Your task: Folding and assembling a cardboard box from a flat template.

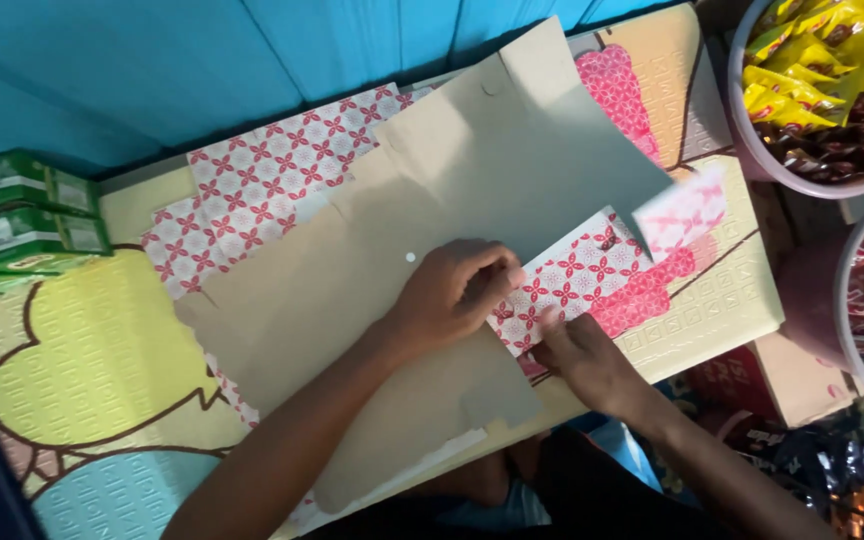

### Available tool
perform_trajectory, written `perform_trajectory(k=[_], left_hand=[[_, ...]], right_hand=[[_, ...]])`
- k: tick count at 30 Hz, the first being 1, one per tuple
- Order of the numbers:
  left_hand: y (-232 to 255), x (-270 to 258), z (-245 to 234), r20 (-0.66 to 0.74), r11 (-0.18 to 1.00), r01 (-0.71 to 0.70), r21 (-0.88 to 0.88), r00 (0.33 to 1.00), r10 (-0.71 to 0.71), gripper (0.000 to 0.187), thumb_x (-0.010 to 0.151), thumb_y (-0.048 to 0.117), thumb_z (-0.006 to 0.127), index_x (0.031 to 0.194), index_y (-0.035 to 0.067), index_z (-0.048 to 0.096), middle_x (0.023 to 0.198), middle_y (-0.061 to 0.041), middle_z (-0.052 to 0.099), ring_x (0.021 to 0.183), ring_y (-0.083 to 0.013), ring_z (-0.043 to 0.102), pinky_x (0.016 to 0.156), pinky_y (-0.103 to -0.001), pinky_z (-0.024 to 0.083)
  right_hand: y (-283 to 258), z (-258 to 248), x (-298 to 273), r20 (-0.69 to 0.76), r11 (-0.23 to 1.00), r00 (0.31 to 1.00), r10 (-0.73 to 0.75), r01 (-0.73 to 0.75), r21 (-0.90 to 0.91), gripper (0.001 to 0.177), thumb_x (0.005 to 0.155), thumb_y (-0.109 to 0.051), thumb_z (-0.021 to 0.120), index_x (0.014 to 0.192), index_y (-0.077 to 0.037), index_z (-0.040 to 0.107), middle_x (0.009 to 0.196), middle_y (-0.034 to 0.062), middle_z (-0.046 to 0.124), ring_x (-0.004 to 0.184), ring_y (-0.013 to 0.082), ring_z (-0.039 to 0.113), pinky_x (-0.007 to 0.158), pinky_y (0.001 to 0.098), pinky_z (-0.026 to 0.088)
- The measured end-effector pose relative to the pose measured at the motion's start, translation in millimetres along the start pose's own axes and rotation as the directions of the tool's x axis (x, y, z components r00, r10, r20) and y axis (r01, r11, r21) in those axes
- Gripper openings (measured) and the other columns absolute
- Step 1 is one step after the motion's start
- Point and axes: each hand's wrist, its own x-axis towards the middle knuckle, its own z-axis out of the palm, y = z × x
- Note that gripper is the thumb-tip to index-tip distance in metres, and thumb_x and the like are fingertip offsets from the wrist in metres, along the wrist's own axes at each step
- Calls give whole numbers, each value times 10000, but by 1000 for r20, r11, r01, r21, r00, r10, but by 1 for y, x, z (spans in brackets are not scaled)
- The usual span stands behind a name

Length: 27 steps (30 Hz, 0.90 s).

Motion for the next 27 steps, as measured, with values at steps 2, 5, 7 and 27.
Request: perform_trajectory(k=[2,5,7,27], left_hand=[[-3,1,0,4,1000,-3,24,1000,3,319,1054,339,534,881,96,647,628,-106,578,637,-312,623,694,-399,508],[-6,1,3,2,998,-1,57,1000,1,271,1035,317,555,892,101,636,642,-117,607,660,-329,643,709,-415,518],[-4,2,2,13,996,-9,90,1000,8,306,1042,330,544,864,98,636,591,-96,575,601,-290,619,679,-379,501],[-18,2,6,83,974,-28,225,996,10,210,990,324,607,997,123,670,618,-70,593,649,-290,628,723,-411,502]], right_hand=[[-6,-5,-2,-23,988,989,149,-148,44,854,968,-770,285,1008,0,653,912,189,797,976,314,783,933,436,551],[-15,-15,-5,25,993,994,-110,110,-34,841,1027,-714,231,499,-126,516,475,72,545,498,231,578,623,333,472],[-8,-15,-2,54,991,990,-133,131,29,855,1010,-747,152,549,-138,538,503,57,560,526,195,593,617,304,478],[7,-58,18,12,997,1000,-10,11,-82,1048,950,-810,0,659,-90,704,601,120,588,653,277,631,750,390,533]])
